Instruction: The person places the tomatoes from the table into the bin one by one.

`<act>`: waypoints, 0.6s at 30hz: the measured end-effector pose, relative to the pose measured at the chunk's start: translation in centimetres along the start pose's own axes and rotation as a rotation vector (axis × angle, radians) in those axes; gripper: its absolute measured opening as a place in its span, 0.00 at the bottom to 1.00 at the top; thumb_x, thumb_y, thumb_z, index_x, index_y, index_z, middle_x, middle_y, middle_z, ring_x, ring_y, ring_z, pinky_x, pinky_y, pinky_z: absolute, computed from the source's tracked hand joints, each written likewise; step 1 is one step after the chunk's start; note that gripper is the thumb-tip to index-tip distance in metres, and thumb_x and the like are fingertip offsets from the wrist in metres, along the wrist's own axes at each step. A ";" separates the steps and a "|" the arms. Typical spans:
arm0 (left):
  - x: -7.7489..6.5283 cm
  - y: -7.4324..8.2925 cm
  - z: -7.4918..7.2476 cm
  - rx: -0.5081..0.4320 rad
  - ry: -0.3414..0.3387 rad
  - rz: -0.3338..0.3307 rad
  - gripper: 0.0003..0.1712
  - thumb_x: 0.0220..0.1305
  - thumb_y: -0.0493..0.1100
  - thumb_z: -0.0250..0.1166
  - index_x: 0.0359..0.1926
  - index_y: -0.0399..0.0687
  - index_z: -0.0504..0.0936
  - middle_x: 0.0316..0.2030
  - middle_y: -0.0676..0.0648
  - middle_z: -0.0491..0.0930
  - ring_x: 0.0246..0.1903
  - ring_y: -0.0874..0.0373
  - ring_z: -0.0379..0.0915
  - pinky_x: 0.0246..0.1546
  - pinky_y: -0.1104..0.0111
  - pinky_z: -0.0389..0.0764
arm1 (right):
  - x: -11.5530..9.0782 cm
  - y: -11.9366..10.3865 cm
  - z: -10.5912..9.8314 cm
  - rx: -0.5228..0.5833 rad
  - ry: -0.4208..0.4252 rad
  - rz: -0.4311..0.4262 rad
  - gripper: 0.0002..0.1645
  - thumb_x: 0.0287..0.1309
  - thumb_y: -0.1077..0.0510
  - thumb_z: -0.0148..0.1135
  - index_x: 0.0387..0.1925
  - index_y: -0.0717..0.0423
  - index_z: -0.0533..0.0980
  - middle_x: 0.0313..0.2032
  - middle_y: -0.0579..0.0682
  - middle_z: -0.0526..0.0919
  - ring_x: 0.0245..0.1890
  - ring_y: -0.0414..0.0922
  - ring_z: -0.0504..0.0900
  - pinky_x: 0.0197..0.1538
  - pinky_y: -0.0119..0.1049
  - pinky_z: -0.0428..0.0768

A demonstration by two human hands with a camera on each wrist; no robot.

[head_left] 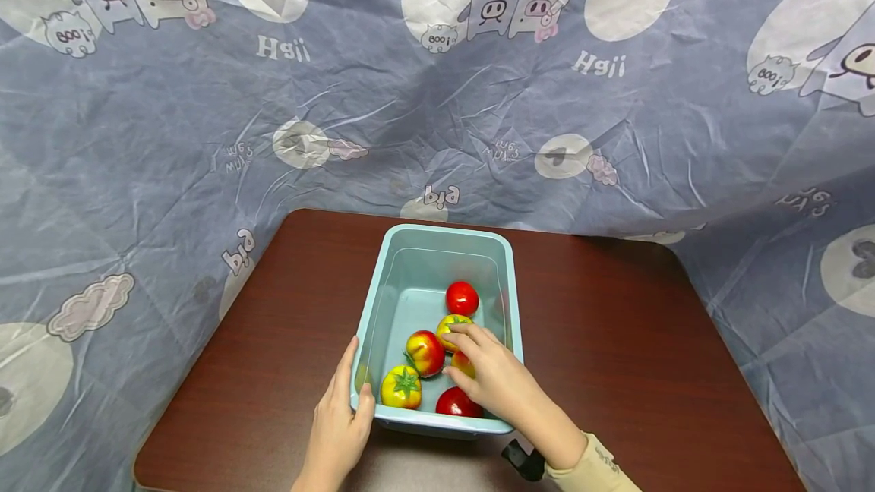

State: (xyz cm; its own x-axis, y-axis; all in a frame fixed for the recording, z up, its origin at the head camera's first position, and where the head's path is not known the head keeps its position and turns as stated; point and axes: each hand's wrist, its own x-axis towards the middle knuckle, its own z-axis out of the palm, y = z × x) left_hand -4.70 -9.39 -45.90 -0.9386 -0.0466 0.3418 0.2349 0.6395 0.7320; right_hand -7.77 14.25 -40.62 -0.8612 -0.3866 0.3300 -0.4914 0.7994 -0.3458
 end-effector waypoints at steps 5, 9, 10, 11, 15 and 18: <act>0.0 0.1 0.0 -0.003 -0.010 -0.003 0.40 0.63 0.34 0.59 0.75 0.54 0.60 0.66 0.41 0.72 0.54 0.43 0.79 0.50 0.46 0.79 | -0.1 0.0 -0.2 0.038 0.084 -0.015 0.22 0.51 0.56 0.74 0.50 0.52 0.81 0.52 0.49 0.81 0.54 0.46 0.79 0.54 0.40 0.81; 0.0 0.1 0.0 -0.003 -0.008 -0.004 0.39 0.63 0.34 0.59 0.75 0.54 0.60 0.66 0.41 0.73 0.52 0.43 0.80 0.49 0.46 0.79 | -0.2 0.1 -0.2 0.058 0.156 -0.014 0.21 0.51 0.57 0.74 0.49 0.51 0.82 0.50 0.47 0.82 0.52 0.44 0.80 0.52 0.38 0.82; 0.0 0.1 0.0 -0.005 -0.008 -0.004 0.39 0.63 0.35 0.59 0.75 0.54 0.60 0.66 0.41 0.73 0.52 0.43 0.80 0.49 0.46 0.79 | -0.3 0.1 -0.2 0.063 0.172 -0.012 0.21 0.50 0.57 0.75 0.49 0.51 0.82 0.50 0.47 0.82 0.52 0.43 0.80 0.51 0.37 0.83; 0.0 0.1 0.0 -0.007 -0.008 -0.004 0.39 0.64 0.35 0.59 0.75 0.54 0.60 0.66 0.41 0.73 0.52 0.43 0.80 0.48 0.46 0.79 | -0.3 0.1 -0.2 0.067 0.189 -0.011 0.21 0.50 0.58 0.75 0.48 0.51 0.82 0.49 0.47 0.82 0.51 0.43 0.80 0.50 0.37 0.83; 0.0 0.2 0.0 -0.006 -0.015 -0.004 0.39 0.64 0.35 0.59 0.75 0.53 0.59 0.66 0.40 0.72 0.53 0.43 0.80 0.49 0.46 0.79 | -0.4 0.1 -0.3 0.086 0.245 -0.006 0.22 0.48 0.61 0.75 0.48 0.53 0.82 0.48 0.46 0.83 0.50 0.43 0.80 0.49 0.38 0.83; 0.0 0.3 -0.1 -0.001 -0.018 -0.003 0.39 0.65 0.35 0.59 0.75 0.53 0.59 0.66 0.40 0.72 0.53 0.42 0.79 0.49 0.46 0.79 | -0.4 0.2 -0.3 0.090 0.266 -0.001 0.22 0.49 0.61 0.75 0.48 0.53 0.81 0.47 0.46 0.83 0.50 0.43 0.80 0.49 0.37 0.83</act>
State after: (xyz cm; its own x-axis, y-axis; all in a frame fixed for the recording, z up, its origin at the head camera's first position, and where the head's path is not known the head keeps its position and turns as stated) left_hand -4.63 -9.28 -45.67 -0.9439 -0.0346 0.3284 0.2318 0.6388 0.7336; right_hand -7.45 14.73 -40.57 -0.8022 -0.2431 0.5453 -0.5116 0.7508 -0.4179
